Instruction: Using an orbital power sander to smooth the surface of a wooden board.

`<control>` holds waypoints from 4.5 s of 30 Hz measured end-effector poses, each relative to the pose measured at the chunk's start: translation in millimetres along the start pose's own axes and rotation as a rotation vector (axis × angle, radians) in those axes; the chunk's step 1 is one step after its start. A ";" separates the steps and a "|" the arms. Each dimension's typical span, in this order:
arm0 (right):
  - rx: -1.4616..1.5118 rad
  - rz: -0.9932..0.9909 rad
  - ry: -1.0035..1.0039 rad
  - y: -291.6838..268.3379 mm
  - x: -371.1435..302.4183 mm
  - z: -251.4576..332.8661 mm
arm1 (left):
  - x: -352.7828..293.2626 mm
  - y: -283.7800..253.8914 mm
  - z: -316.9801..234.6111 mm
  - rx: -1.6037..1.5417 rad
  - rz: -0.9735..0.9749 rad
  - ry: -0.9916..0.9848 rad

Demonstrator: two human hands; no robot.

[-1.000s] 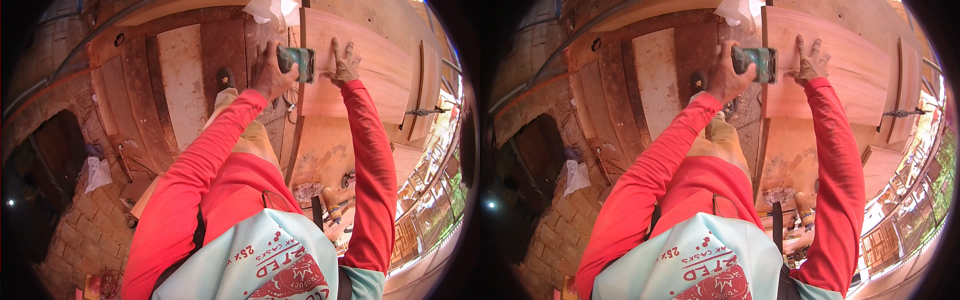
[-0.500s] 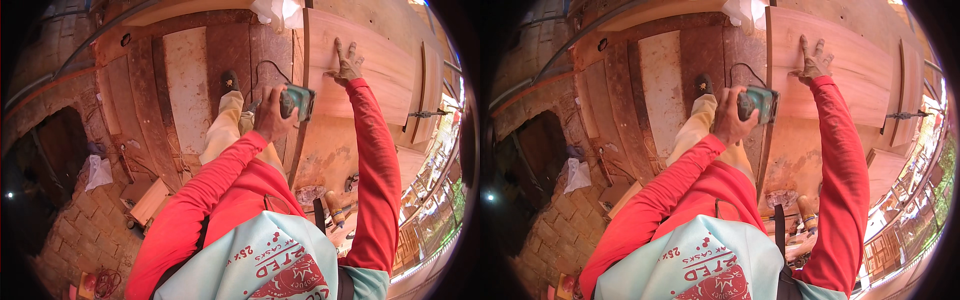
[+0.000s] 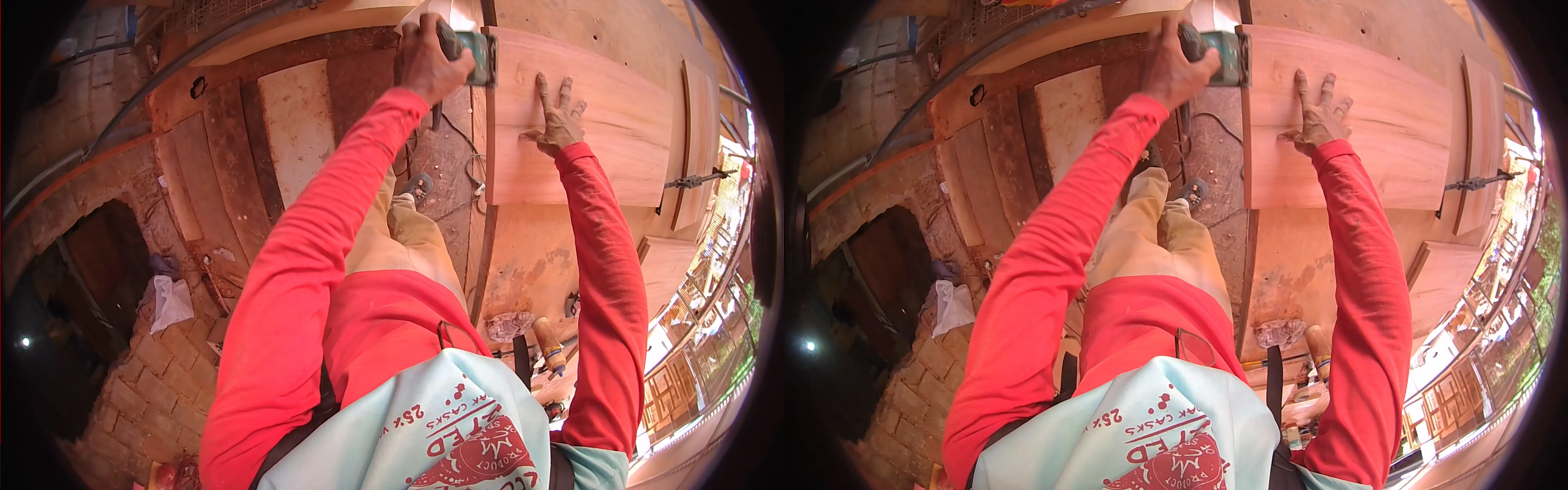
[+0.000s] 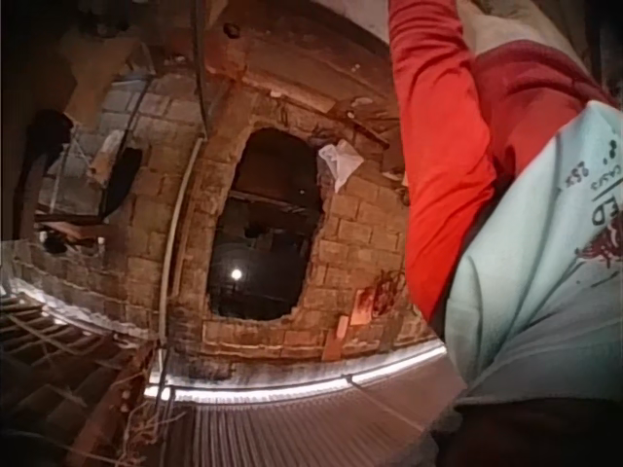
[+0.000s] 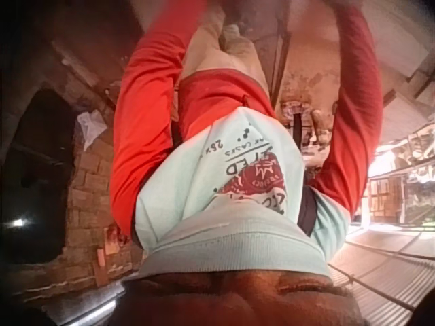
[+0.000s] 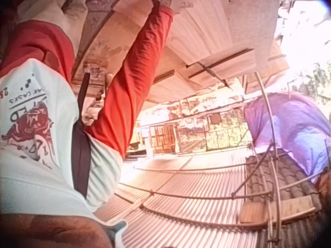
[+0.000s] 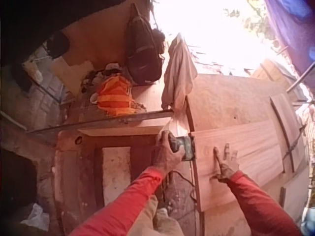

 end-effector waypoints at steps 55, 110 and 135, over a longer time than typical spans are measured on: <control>0.338 -0.208 0.433 37.4 -80.0 68.4 | 54.0 -114.5 -45.6 0.142 0.164 0.430; 0.880 -0.498 0.997 80.5 -135.0 100.4 | 137.2 78.8 -149.6 0.440 1.097 1.208; 1.105 -0.486 0.804 78.8 -152.5 84.0 | 136.9 44.7 -120.0 0.404 1.159 1.329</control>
Point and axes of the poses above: each hand's wrist, its own x-axis towards the middle knuckle, its own y-axis out of the palm, z = x × y, the point moved 2 cm from there along x, towards the middle knuckle, and after that the axes turned 2 degrees about y, right-handed, at the moved point
